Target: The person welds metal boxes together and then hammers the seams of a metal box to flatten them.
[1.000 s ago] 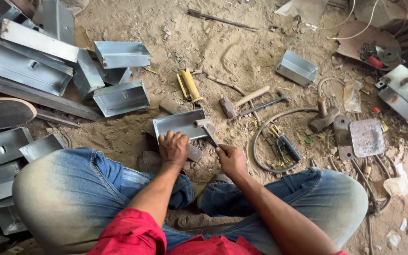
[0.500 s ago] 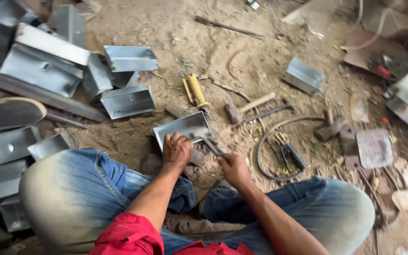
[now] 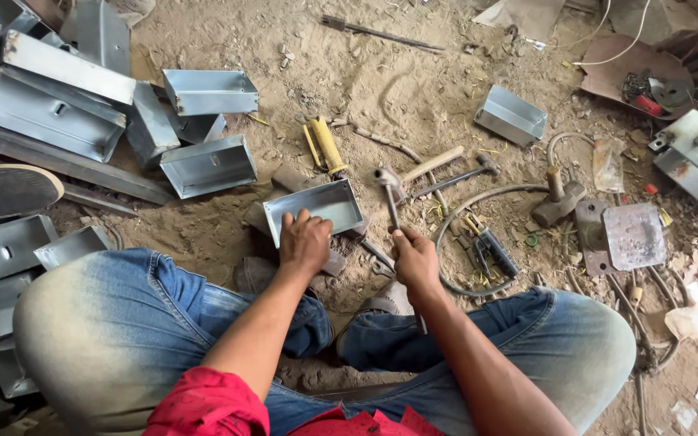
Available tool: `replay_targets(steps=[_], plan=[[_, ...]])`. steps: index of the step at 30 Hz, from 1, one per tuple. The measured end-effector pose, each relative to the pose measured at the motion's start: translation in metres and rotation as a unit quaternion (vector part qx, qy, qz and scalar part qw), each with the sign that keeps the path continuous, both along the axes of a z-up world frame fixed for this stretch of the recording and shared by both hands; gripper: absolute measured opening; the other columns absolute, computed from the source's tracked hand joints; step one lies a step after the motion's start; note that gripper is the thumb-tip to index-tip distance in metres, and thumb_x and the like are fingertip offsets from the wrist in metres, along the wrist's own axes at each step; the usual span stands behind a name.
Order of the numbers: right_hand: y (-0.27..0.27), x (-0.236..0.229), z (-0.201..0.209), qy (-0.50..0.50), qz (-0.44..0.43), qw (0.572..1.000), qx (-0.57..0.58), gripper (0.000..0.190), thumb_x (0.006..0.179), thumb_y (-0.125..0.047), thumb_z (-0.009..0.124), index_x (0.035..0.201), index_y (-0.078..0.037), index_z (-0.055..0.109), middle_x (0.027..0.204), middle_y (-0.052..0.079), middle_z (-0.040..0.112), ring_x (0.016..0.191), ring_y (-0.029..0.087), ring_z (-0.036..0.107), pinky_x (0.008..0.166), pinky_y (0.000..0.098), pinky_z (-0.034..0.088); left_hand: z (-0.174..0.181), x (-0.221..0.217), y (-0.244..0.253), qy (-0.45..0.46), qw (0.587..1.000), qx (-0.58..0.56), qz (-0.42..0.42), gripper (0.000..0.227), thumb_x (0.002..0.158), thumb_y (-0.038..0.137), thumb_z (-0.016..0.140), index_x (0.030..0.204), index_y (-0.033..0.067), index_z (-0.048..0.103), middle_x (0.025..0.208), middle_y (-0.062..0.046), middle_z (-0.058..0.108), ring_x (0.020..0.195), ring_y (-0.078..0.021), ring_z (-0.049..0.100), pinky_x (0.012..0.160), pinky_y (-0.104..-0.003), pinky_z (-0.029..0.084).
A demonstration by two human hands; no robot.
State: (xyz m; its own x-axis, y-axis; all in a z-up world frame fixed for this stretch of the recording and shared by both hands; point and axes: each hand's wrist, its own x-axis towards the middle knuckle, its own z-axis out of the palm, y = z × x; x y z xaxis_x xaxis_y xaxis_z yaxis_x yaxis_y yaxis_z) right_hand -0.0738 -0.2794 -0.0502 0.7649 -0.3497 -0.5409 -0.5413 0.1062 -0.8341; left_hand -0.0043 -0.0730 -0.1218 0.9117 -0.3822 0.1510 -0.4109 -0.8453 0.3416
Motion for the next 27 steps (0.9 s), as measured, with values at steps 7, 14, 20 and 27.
replay_targets(steps=[7, 14, 20, 27], plan=[[-0.003, 0.005, 0.019, -0.020, -0.024, 0.996, 0.081, 0.017, 0.100, -0.023, 0.062, 0.104, -0.006, 0.063, 0.064, -0.006, 0.045, 0.043, 0.004, 0.034, 0.037, 0.0238, 0.024, 0.045, 0.041, 0.010, 0.119, 0.990, 0.001, 0.073, 0.006, 0.094, 0.023, 0.074, 0.093, 0.0192, 0.079, 0.098, -0.004, 0.076, 0.096, -0.0228, 0.063, 0.094, -0.045, 0.038], [0.001, 0.004, 0.023, -0.047, 0.016, 0.998, 0.045, 0.021, 0.100, -0.023, 0.064, 0.104, -0.003, 0.065, 0.061, -0.007, 0.045, 0.043, 0.004, 0.035, 0.037, 0.0247, 0.026, 0.055, 0.084, 0.028, 0.283, 0.955, 0.002, 0.093, 0.013, 0.089, 0.037, 0.077, 0.099, 0.0289, 0.080, 0.109, 0.001, 0.075, 0.114, -0.0229, 0.066, 0.108, -0.053, 0.033], [0.007, 0.001, 0.025, -0.008, 0.042, 0.999, 0.018, 0.026, 0.100, -0.027, 0.061, 0.111, -0.004, 0.069, 0.057, -0.003, 0.045, 0.041, 0.008, 0.035, 0.036, 0.0279, 0.027, 0.046, 0.098, 0.036, 0.249, 0.954, -0.017, 0.168, 0.019, 0.085, 0.040, 0.082, 0.102, 0.0320, 0.080, 0.107, -0.001, 0.077, 0.112, -0.0253, 0.067, 0.112, -0.064, 0.024], [0.012, -0.003, 0.030, -0.021, 0.143, 0.977, -0.155, 0.037, 0.106, -0.032, 0.052, 0.115, -0.003, 0.075, 0.062, -0.003, 0.051, 0.052, 0.008, 0.042, 0.046, 0.0296, 0.034, 0.037, 0.096, 0.040, 0.201, 0.974, -0.017, 0.106, 0.018, 0.083, 0.038, 0.083, 0.098, 0.0286, 0.080, 0.105, 0.001, 0.079, 0.108, -0.0223, 0.065, 0.100, -0.052, 0.033]])
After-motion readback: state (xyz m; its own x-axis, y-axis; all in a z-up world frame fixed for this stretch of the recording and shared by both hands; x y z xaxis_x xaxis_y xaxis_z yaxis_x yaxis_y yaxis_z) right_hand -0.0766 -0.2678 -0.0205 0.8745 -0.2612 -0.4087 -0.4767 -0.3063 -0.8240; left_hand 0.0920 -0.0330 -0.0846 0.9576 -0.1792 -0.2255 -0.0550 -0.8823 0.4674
